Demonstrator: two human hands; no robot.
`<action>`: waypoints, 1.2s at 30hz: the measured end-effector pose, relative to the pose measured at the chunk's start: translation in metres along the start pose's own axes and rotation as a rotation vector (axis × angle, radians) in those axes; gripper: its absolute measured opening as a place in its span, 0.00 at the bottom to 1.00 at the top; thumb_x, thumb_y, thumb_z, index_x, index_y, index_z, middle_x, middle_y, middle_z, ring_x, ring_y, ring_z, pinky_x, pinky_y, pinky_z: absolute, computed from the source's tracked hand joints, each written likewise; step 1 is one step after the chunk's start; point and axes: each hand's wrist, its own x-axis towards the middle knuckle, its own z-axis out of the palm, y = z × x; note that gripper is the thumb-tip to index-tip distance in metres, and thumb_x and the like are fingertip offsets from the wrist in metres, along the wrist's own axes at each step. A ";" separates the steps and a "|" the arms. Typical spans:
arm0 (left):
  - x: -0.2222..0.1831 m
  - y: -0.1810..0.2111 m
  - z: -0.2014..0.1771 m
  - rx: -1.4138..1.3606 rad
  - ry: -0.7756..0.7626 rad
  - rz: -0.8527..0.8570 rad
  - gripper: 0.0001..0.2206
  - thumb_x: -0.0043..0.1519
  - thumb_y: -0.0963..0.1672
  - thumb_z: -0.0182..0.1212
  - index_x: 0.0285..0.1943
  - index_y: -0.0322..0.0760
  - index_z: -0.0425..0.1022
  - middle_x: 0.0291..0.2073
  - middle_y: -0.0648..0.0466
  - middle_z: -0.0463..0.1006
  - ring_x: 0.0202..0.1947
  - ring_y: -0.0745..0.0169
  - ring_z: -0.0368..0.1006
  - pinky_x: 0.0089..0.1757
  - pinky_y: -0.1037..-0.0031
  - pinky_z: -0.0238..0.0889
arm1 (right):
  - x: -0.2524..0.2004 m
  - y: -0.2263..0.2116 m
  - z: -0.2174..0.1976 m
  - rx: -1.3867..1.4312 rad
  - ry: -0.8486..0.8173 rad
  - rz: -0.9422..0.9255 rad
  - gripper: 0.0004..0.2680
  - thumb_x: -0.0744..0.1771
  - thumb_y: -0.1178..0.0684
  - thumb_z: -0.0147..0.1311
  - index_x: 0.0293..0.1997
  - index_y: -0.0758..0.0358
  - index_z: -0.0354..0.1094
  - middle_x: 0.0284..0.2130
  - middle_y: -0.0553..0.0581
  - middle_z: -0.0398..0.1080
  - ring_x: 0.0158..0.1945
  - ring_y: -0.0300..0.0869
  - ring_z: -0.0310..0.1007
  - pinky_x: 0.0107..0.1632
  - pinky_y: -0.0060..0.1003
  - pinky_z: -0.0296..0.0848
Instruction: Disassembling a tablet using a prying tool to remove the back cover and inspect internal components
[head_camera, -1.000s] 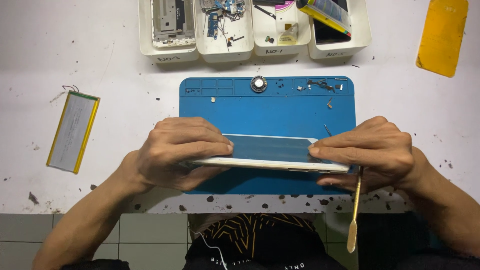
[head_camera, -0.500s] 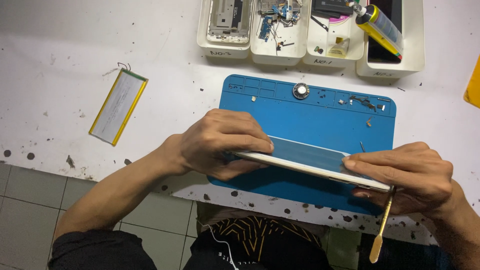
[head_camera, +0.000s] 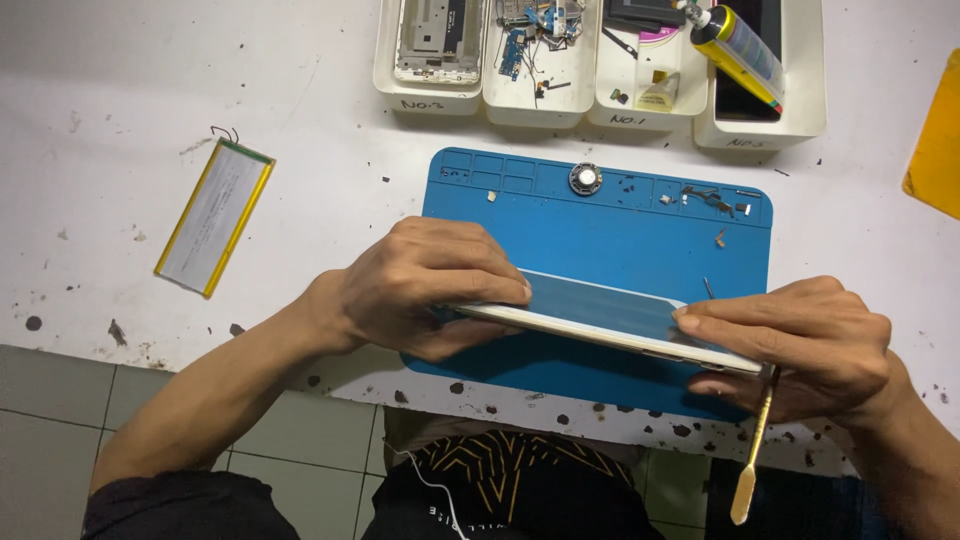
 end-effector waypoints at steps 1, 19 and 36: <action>0.000 0.000 0.000 -0.001 0.000 0.000 0.06 0.64 0.38 0.66 0.47 0.28 0.76 0.39 0.43 0.82 0.36 0.49 0.81 0.39 0.66 0.77 | 0.001 0.000 0.000 0.000 0.000 0.001 0.16 0.61 0.45 0.68 0.47 0.63 0.75 0.39 0.59 0.80 0.35 0.38 0.84 0.31 0.28 0.80; -0.002 -0.001 0.002 0.020 0.016 -0.020 0.07 0.63 0.39 0.65 0.47 0.27 0.77 0.39 0.42 0.83 0.35 0.47 0.82 0.38 0.64 0.77 | 0.009 0.001 -0.001 0.033 0.048 -0.099 0.17 0.62 0.44 0.68 0.47 0.66 0.75 0.37 0.60 0.80 0.35 0.40 0.85 0.29 0.26 0.79; -0.007 -0.005 0.008 -0.017 0.034 -0.010 0.08 0.65 0.38 0.66 0.50 0.27 0.77 0.44 0.41 0.84 0.41 0.45 0.84 0.42 0.65 0.82 | 0.005 -0.005 0.000 0.055 0.065 0.041 0.11 0.64 0.52 0.62 0.47 0.69 0.75 0.40 0.58 0.80 0.37 0.40 0.86 0.33 0.28 0.83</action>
